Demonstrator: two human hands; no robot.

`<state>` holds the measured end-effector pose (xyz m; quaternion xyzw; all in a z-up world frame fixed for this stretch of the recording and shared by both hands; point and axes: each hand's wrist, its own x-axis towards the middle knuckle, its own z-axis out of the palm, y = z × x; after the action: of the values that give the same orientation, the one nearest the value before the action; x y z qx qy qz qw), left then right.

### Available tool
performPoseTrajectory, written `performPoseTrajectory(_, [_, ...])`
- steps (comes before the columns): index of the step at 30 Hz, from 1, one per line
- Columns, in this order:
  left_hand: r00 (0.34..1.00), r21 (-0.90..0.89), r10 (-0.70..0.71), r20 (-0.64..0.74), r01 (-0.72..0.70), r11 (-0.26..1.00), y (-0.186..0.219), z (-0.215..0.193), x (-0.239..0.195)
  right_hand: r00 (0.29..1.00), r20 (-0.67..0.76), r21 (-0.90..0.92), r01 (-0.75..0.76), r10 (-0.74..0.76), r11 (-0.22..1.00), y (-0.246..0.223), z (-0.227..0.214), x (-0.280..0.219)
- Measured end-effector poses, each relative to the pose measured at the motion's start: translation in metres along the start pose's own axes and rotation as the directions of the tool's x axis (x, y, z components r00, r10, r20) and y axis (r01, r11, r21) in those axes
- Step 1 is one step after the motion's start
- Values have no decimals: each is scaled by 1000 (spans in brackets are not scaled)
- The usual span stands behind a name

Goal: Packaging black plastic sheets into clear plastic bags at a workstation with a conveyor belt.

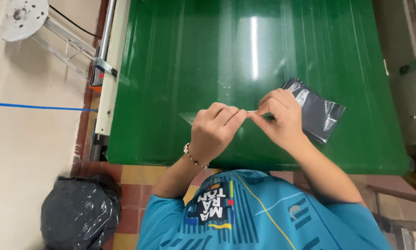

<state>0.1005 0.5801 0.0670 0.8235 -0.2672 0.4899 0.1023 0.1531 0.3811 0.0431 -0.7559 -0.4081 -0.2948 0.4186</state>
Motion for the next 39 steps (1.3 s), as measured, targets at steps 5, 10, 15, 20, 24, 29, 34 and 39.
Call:
performPoseTrajectory(5, [998, 11, -46, 47, 45, 999, -6, 13, -12, 995, 96, -111, -24, 35, 994, -7, 7, -1])
performPoseTrajectory(10, [979, -93, -139, 148, 153, 984, -11, 26, -28, 985, 150, -63, -72, 81, 995, 5, 15, -18])
performPoseTrajectory(15, [945, -521, -247, 212, 323, 790, -20, 25, -11, 952, 137, 242, -300, 273, 923, 13, 28, -33])
performPoseTrajectory(20, [968, -510, -186, 166, 246, 824, -33, 30, -16, 930, 212, 279, -352, 300, 893, 11, 20, -16])
performPoseTrajectory(24, [999, -195, 24, -22, -28, 980, -40, 20, -9, 977, 178, 62, -126, 113, 990, 16, 18, -3])
performPoseTrajectory(29, [982, -102, 165, -89, -173, 980, -18, 1, -28, 968, 37, -245, 248, -246, 937, 22, 22, -35])
performPoseTrajectory(34, [994, -157, 96, -46, -102, 982, 2, 52, -107, 958, 69, -318, 287, -280, 903, 44, 58, -93])
performPoseTrajectory(39, [873, -299, -100, 477, 269, 916, 30, 130, -234, 897, 438, -318, 217, -61, 923, 118, 100, -188])
